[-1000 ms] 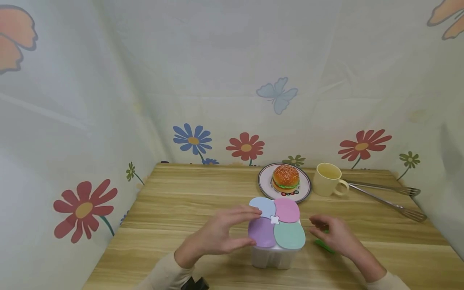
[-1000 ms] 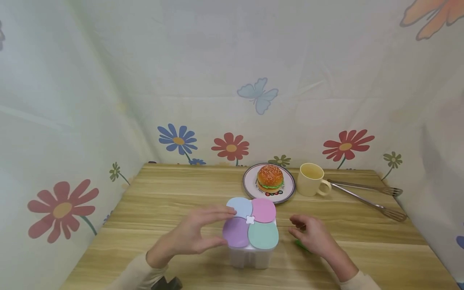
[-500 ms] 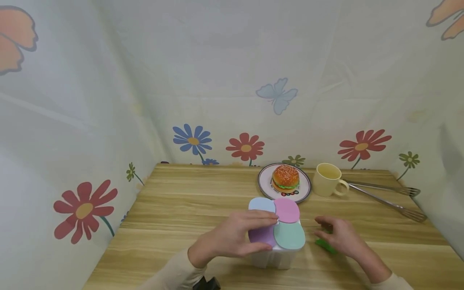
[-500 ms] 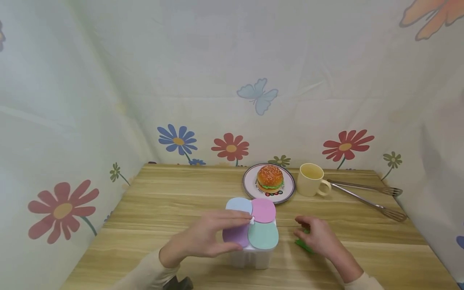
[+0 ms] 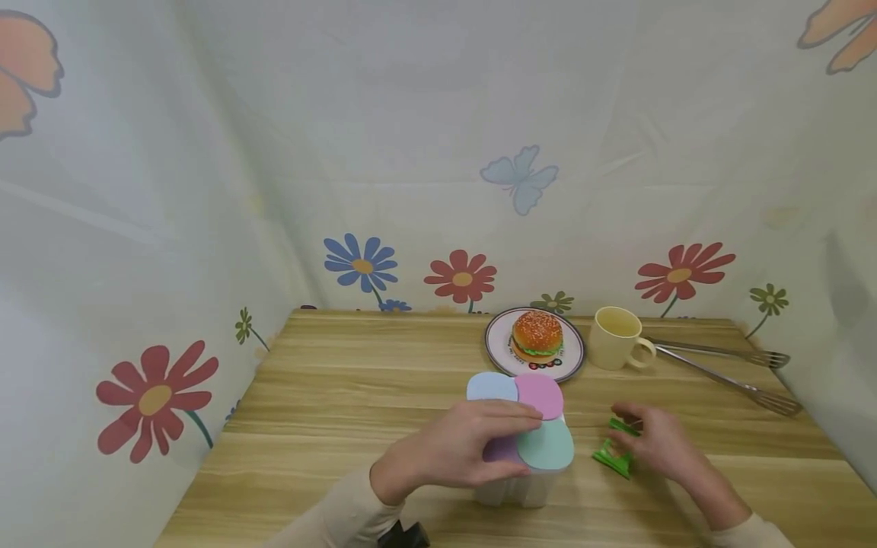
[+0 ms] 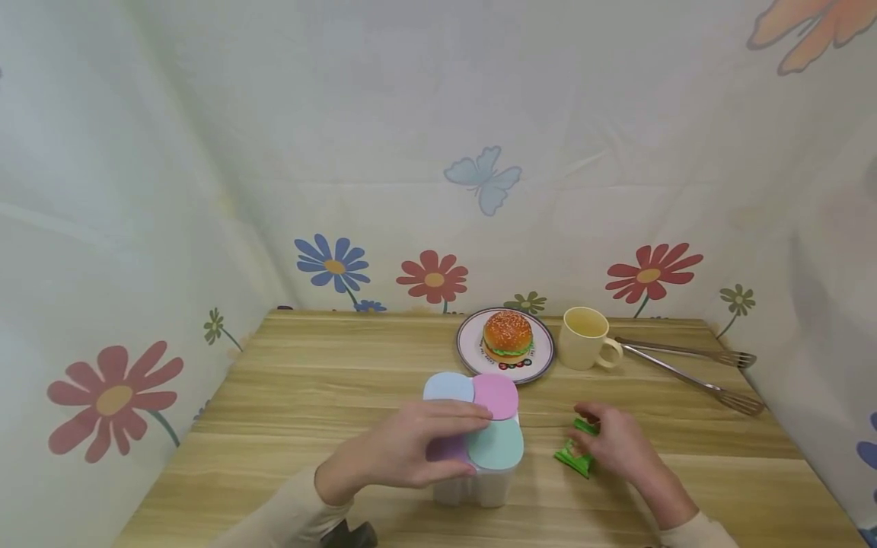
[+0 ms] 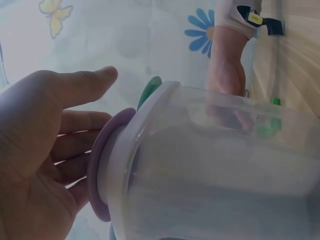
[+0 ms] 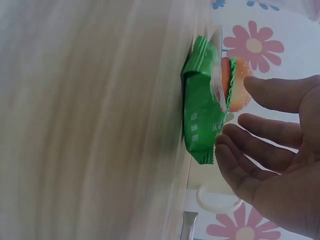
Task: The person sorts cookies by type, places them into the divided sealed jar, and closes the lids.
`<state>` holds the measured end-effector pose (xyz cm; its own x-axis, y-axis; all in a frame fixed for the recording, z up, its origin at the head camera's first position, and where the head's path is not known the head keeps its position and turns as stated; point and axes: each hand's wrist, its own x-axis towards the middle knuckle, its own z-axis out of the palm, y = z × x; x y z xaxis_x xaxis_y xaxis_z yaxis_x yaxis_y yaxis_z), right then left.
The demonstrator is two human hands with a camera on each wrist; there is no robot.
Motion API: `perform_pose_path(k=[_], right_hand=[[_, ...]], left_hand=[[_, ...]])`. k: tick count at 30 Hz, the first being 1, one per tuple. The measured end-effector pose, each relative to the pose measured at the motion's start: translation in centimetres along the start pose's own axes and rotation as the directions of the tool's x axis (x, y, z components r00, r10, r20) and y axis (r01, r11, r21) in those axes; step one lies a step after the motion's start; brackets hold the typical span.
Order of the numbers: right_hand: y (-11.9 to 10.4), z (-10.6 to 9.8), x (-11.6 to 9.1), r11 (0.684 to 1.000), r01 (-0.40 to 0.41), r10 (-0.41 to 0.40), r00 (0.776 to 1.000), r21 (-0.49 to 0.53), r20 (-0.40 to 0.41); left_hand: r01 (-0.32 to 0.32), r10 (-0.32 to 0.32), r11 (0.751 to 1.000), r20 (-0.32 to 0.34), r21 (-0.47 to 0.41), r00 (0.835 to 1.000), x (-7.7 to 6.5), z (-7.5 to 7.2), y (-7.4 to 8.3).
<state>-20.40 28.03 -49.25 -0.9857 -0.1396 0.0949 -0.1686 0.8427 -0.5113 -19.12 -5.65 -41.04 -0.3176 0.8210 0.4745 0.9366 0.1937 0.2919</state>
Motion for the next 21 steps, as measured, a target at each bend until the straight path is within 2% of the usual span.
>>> perform_pose_path(k=[8,14,21], right_hand=[[0.30,-0.24,0.16,0.997,0.003,0.000,0.999,-0.074,0.052],[0.45,-0.32,0.25,0.992,-0.028,0.042,0.992,-0.119,0.120],[0.60,-0.21,0.28,0.992,-0.005,0.023,0.990,-0.128,0.141]], left_hand=[[-0.021,0.013,0.990,0.055,0.138,0.998,0.46,0.48,0.17],[-0.014,-0.005,0.975,0.087,0.221,0.996,0.71,0.49,0.58],[-0.009,-0.026,0.954,0.113,0.301,0.993,0.90,0.79,0.94]])
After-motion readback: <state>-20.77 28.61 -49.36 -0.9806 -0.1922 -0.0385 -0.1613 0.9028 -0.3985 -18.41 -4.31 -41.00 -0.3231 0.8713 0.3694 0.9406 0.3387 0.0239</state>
